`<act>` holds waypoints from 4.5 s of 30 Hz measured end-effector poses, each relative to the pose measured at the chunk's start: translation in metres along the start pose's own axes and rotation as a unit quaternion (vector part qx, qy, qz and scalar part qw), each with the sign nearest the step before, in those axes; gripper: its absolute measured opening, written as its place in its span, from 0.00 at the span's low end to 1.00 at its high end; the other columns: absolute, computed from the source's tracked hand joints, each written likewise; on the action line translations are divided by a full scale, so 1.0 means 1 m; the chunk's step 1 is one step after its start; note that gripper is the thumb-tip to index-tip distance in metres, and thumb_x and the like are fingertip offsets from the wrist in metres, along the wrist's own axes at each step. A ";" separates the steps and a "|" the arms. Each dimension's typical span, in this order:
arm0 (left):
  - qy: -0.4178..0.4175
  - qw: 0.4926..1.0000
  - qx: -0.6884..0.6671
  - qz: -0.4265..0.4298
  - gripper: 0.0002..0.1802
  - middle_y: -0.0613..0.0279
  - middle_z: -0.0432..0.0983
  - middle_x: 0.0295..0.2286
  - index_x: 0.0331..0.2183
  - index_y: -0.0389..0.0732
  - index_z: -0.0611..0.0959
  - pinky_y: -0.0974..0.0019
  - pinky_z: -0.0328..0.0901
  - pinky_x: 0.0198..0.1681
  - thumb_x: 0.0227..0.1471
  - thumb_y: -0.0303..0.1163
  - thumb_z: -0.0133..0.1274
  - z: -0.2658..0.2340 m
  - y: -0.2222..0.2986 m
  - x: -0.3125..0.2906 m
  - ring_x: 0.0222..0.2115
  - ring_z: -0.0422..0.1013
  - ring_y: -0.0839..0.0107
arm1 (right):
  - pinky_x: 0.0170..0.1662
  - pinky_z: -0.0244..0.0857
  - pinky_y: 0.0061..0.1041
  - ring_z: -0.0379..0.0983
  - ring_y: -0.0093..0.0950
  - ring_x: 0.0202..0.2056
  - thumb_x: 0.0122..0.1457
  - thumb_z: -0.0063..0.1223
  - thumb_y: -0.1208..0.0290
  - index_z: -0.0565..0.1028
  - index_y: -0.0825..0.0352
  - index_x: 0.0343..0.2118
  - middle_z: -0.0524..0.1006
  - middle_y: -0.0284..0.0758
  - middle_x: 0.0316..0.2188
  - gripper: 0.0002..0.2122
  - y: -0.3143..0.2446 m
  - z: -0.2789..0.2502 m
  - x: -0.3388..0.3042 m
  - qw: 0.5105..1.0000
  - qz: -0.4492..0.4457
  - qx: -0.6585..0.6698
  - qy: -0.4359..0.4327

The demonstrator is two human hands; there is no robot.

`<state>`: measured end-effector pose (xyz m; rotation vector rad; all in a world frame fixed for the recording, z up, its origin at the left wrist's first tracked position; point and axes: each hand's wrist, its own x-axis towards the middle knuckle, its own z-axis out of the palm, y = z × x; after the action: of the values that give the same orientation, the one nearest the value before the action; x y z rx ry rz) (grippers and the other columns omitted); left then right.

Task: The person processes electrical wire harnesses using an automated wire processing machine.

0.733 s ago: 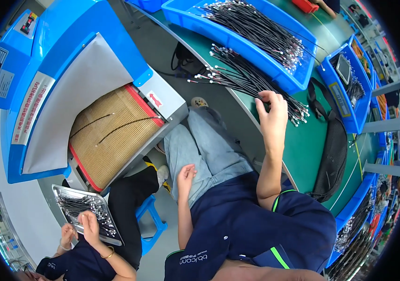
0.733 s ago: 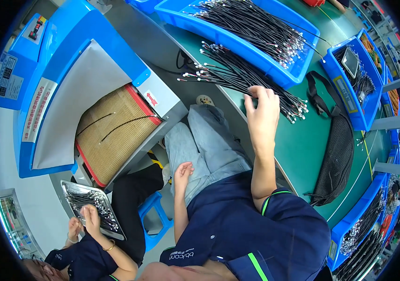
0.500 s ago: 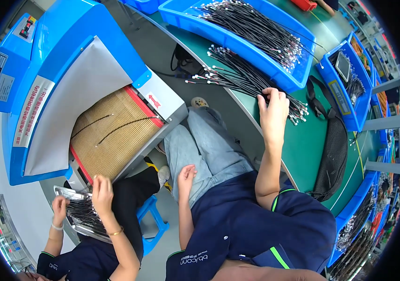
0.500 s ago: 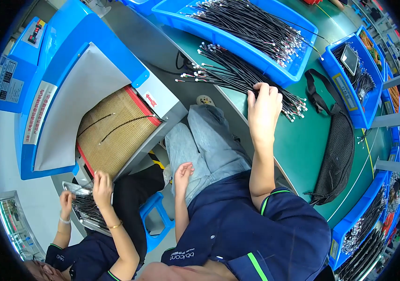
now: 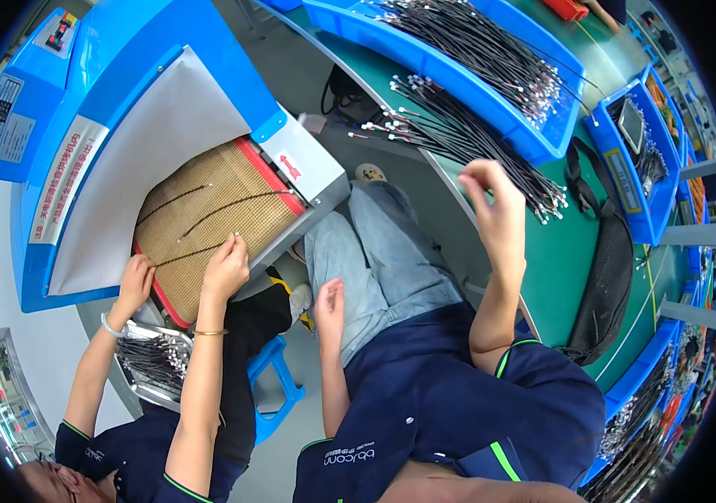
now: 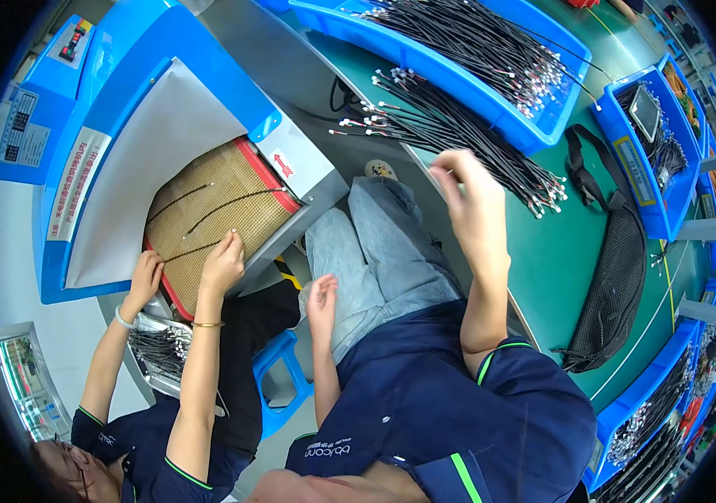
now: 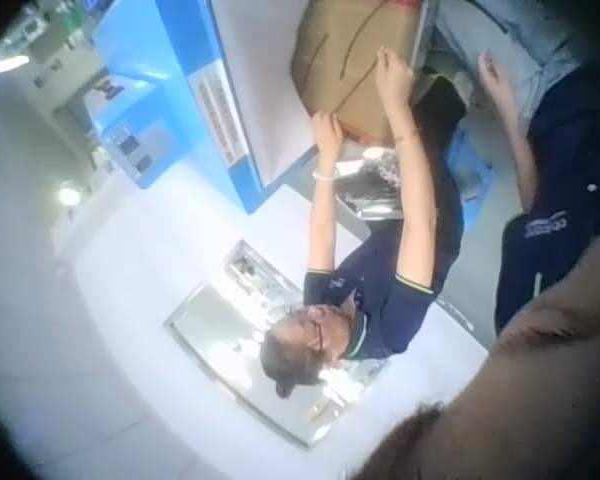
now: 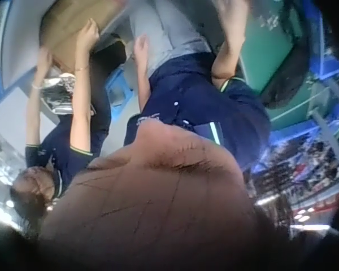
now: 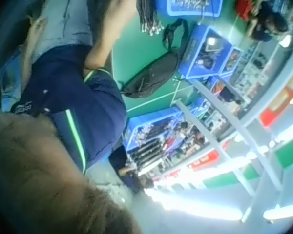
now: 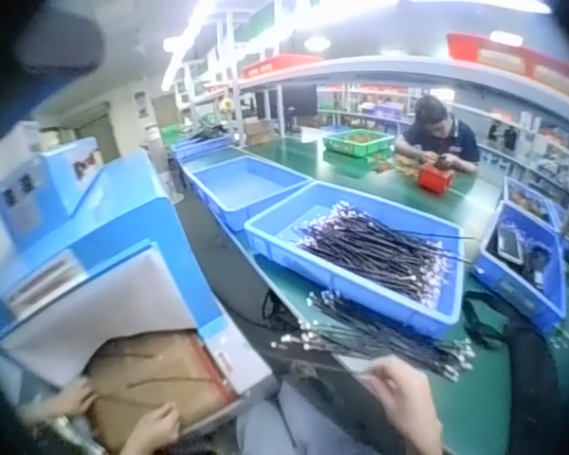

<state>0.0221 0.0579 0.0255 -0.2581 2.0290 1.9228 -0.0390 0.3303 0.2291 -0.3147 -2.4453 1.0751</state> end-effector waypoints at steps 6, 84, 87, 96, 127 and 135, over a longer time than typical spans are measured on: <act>0.179 0.928 0.214 0.248 0.21 0.50 0.62 0.51 0.51 0.34 0.67 0.64 0.60 0.51 0.55 0.21 0.45 -0.024 0.069 0.008 0.50 0.62 0.61 | 0.33 0.69 0.27 0.74 0.33 0.32 0.47 0.54 0.79 0.78 0.63 0.36 0.76 0.33 0.32 0.11 0.002 0.038 -0.021 0.954 -0.181 -0.051 -0.233; 0.017 0.889 0.289 0.355 0.09 0.58 0.76 0.25 0.30 0.36 0.79 0.69 0.67 0.26 0.42 0.20 0.61 -0.060 0.057 0.022 0.23 0.72 0.68 | 0.31 0.68 0.26 0.73 0.29 0.30 0.51 0.57 0.70 0.76 0.63 0.31 0.74 0.30 0.28 0.06 0.025 0.175 -0.075 0.864 -0.269 0.166 -0.393; 0.028 0.901 0.274 0.335 0.09 0.58 0.77 0.26 0.31 0.37 0.79 0.65 0.67 0.28 0.43 0.22 0.60 -0.059 0.053 0.020 0.26 0.73 0.63 | 0.29 0.68 0.25 0.73 0.28 0.29 0.50 0.58 0.68 0.77 0.62 0.30 0.74 0.29 0.27 0.06 0.025 0.176 -0.073 0.870 -0.288 0.164 -0.366; 0.032 0.870 0.307 0.384 0.09 0.58 0.77 0.25 0.30 0.35 0.80 0.69 0.67 0.27 0.42 0.19 0.60 -0.054 0.056 0.025 0.24 0.72 0.67 | 0.27 0.67 0.24 0.73 0.27 0.27 0.50 0.59 0.68 0.79 0.61 0.30 0.74 0.28 0.25 0.06 0.028 0.173 -0.073 0.875 -0.268 0.142 -0.376; 0.065 0.870 0.357 0.334 0.07 0.60 0.76 0.25 0.27 0.38 0.79 0.64 0.67 0.30 0.40 0.20 0.59 -0.075 0.046 0.028 0.26 0.72 0.64 | 0.38 0.68 0.27 0.73 0.32 0.35 0.51 0.56 0.77 0.78 0.65 0.36 0.75 0.35 0.31 0.08 0.057 0.166 -0.065 0.886 -0.208 0.152 -0.385; 0.090 0.913 0.301 0.261 0.07 0.58 0.77 0.27 0.30 0.36 0.80 0.68 0.67 0.29 0.44 0.22 0.59 -0.084 0.033 0.029 0.25 0.72 0.66 | 0.35 0.67 0.28 0.72 0.33 0.32 0.50 0.57 0.73 0.76 0.65 0.31 0.74 0.35 0.27 0.05 0.067 0.154 -0.055 0.920 -0.164 0.085 -0.346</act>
<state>-0.0264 -0.0206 0.0481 0.3025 2.9188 1.4282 -0.0639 0.2562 0.0709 0.6214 -2.8066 1.3936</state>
